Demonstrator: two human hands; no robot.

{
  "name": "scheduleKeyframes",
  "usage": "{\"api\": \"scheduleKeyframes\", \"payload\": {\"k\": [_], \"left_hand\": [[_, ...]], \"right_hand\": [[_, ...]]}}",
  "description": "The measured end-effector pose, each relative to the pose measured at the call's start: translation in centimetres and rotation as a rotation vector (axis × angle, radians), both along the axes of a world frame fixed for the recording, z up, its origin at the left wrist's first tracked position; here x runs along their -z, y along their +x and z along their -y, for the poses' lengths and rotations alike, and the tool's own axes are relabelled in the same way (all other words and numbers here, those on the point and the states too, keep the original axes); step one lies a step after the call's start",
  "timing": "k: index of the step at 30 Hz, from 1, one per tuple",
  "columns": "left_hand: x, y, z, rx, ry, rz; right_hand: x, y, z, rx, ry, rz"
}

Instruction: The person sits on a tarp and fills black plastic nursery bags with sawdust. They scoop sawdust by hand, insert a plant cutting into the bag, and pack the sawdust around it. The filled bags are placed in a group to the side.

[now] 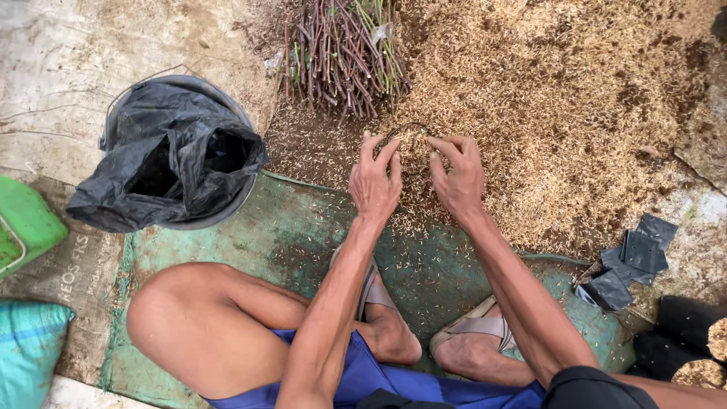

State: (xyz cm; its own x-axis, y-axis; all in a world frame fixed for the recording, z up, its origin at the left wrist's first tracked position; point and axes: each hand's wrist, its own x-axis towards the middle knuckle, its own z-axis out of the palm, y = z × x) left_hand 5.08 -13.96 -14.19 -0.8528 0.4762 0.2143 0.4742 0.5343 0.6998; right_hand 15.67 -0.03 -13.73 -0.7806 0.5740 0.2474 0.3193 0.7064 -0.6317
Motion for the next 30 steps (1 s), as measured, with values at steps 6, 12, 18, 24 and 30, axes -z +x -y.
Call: {"api": "scheduleKeyframes", "payload": {"k": [6,12,18,24,30], "left_hand": [[1.8,-1.9,-0.6,0.129,-0.065,-0.071],[0.3,-3.3,-1.2,0.148,-0.031,-0.187],[-0.2,-2.6,-0.7,-0.051,-0.222,0.270],[0.5,-3.9,-1.0,0.054,-0.325,0.135],[1.9,-3.2,-0.8,0.040,-0.320,0.130]], "right_hand": [[-0.2,-2.9,-1.2,-0.049,-0.110,0.097],[-1.9,-3.3,-0.9,-0.109,0.088,0.024],[-3.0,-3.2,-1.0,0.196,-0.309,0.624],[-2.4,-3.8,-1.5,0.206,-0.396,0.318],[-2.4,-3.4,-1.6,0.173,-0.423,0.399]]}}
